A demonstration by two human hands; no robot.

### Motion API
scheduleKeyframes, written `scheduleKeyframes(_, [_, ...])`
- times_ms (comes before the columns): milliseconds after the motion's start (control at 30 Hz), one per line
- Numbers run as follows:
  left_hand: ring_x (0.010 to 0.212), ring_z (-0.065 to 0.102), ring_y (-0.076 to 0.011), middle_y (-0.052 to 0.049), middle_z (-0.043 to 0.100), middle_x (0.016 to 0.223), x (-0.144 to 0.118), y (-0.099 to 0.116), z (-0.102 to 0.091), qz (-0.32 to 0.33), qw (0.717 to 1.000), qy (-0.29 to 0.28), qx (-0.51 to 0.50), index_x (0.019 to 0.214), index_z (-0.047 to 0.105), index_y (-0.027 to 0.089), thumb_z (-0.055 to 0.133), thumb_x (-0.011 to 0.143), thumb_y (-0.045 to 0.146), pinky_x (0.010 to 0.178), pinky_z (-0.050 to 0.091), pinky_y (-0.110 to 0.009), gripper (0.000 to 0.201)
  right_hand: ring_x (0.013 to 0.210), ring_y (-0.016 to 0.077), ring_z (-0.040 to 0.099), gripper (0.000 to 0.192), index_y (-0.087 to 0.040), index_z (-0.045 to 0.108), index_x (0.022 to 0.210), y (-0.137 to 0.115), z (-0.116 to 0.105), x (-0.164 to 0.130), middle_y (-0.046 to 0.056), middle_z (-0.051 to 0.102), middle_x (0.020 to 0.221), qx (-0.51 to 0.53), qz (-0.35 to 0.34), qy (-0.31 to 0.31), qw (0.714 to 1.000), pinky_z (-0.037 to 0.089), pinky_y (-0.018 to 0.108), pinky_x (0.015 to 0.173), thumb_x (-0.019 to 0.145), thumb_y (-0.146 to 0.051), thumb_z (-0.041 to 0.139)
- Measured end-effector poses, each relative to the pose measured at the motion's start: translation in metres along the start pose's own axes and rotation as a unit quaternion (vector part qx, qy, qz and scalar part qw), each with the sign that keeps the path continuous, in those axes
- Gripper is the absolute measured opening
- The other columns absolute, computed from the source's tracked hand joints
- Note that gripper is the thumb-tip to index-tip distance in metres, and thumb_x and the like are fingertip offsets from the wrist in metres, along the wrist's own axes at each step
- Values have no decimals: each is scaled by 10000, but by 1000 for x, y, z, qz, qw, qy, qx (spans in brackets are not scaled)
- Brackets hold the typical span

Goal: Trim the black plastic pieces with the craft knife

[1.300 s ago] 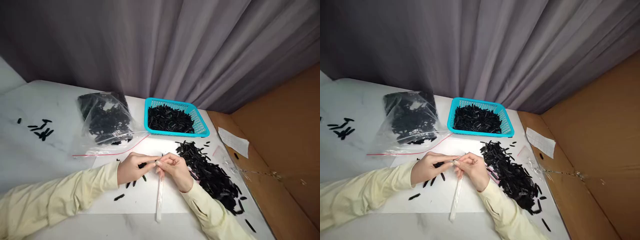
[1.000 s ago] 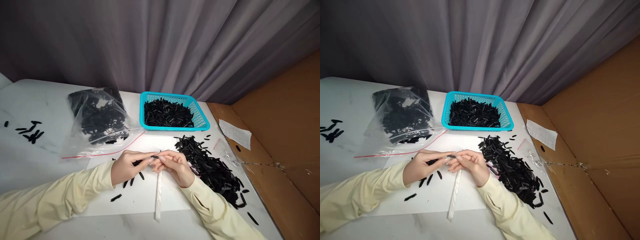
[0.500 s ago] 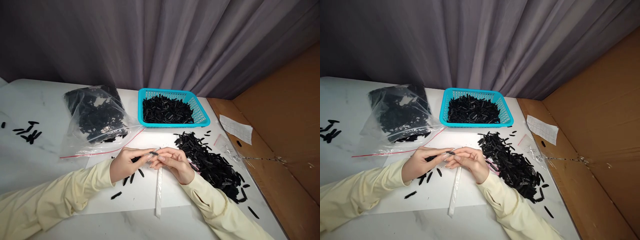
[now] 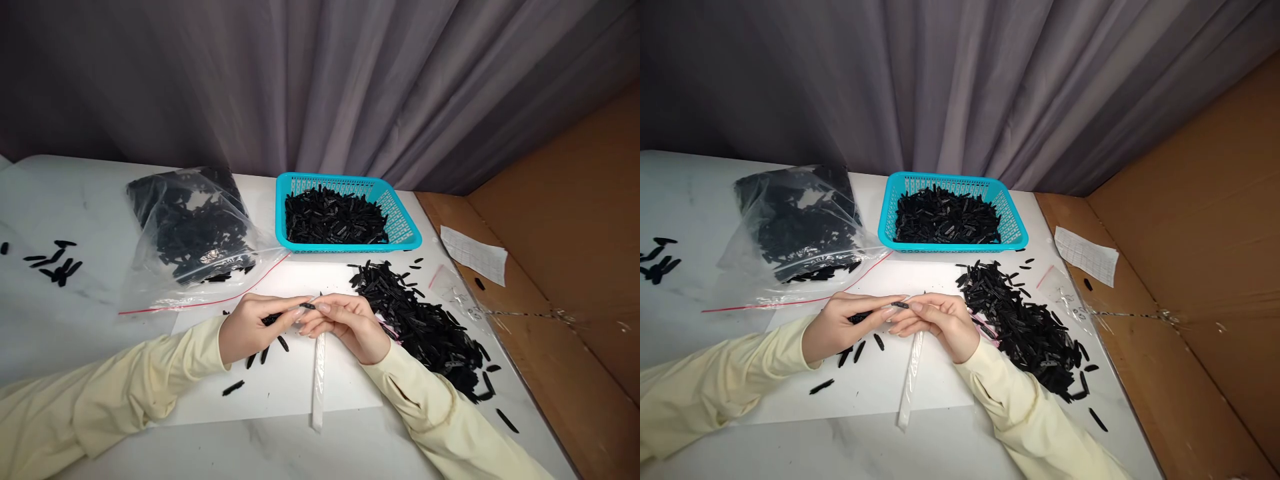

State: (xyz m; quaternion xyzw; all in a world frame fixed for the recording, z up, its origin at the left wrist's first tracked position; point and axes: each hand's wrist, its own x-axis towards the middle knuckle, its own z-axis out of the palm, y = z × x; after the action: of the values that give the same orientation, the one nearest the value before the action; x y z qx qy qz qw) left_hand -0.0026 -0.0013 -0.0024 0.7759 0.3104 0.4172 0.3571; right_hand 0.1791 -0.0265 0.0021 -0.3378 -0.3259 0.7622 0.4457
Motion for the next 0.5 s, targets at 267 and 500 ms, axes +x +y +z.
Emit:
scheduleKeyframes(267, [759, 691, -160, -53, 709, 924, 0, 0, -1, 14, 1000, -1, 8, 989, 696, 157, 553, 780, 102, 689, 563, -181, 259, 632, 179, 686, 167, -98, 674, 783, -1, 3, 1, 98, 720, 751, -8, 14, 10, 1000, 541, 258, 587, 744, -256, 634])
scheduleKeyframes(500, [767, 690, -166, -41, 710, 925, 0, 1, -2, 1, 1000, -8, 5, 994, 694, 168, 546, 792, 123, 684, 569, -195, 255, 633, 181, 688, 151, -119, 666, 780, 0, 2, 2, 90, 722, 745, 9, 11, 14, 1000, 535, 255, 577, 736, -260, 638])
